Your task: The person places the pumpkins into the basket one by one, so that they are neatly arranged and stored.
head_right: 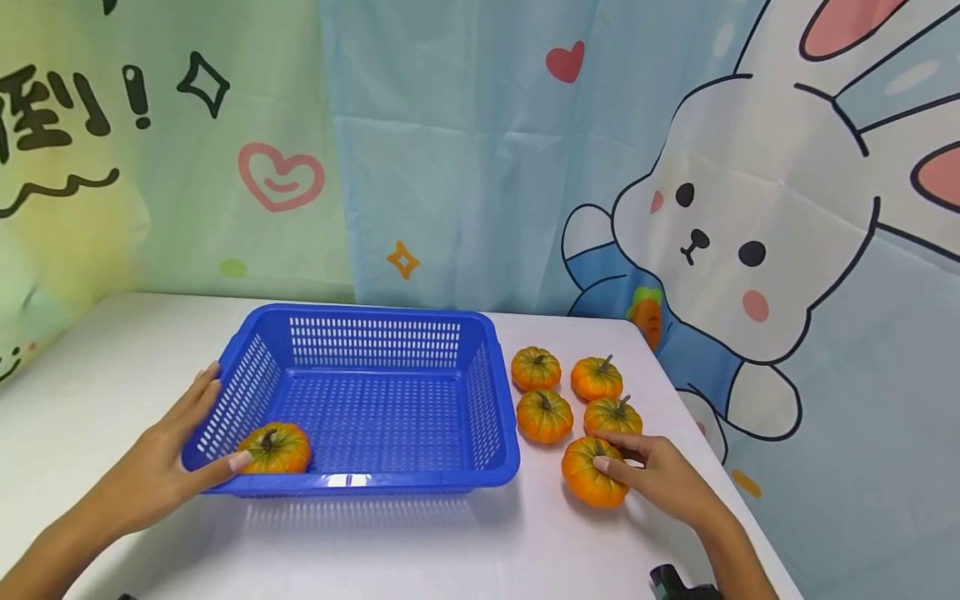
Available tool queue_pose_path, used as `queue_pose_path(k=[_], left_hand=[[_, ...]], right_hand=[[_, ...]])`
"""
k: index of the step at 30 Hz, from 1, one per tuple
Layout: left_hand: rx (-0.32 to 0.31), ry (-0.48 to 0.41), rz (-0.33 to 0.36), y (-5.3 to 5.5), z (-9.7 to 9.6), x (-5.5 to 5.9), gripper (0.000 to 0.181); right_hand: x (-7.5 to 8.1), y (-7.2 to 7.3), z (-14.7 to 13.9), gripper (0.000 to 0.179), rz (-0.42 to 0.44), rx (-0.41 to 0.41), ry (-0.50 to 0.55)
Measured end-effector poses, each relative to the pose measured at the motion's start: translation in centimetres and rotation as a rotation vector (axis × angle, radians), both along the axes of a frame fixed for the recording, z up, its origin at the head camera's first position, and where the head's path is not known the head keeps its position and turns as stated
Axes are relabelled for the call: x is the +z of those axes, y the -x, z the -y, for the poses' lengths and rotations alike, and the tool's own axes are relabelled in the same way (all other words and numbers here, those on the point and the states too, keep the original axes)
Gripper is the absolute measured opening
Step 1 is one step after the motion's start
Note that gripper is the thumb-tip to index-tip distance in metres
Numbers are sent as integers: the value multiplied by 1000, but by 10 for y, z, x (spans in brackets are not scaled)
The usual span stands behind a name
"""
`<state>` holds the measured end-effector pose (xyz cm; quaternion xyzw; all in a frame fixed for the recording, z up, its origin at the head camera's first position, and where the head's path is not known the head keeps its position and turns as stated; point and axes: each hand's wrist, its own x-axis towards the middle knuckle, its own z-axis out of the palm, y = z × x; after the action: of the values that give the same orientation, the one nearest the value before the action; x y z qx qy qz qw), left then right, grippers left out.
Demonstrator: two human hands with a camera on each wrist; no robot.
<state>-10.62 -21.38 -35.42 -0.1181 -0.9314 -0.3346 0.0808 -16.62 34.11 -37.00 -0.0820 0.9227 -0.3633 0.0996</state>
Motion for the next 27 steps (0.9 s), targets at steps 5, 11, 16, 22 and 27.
queue_pose_path(k=[5,11,16,22,27], left_hand=[[1,-7,1,0,0,0,101],[17,12,27,1,-1,-1,101],[20,17,26,2,-1,-1,102],[23,15,28,1,-1,-1,101],[18,10,26,1,-1,0,102]], right_hand=[[4,4,7,50,-49,8,27],[11,8,13,47,-97,36,89],[16,12,22,45,-125,76,131],[23,16,34,47,-99,96,198],[30,20,42,47,-126,116,221]])
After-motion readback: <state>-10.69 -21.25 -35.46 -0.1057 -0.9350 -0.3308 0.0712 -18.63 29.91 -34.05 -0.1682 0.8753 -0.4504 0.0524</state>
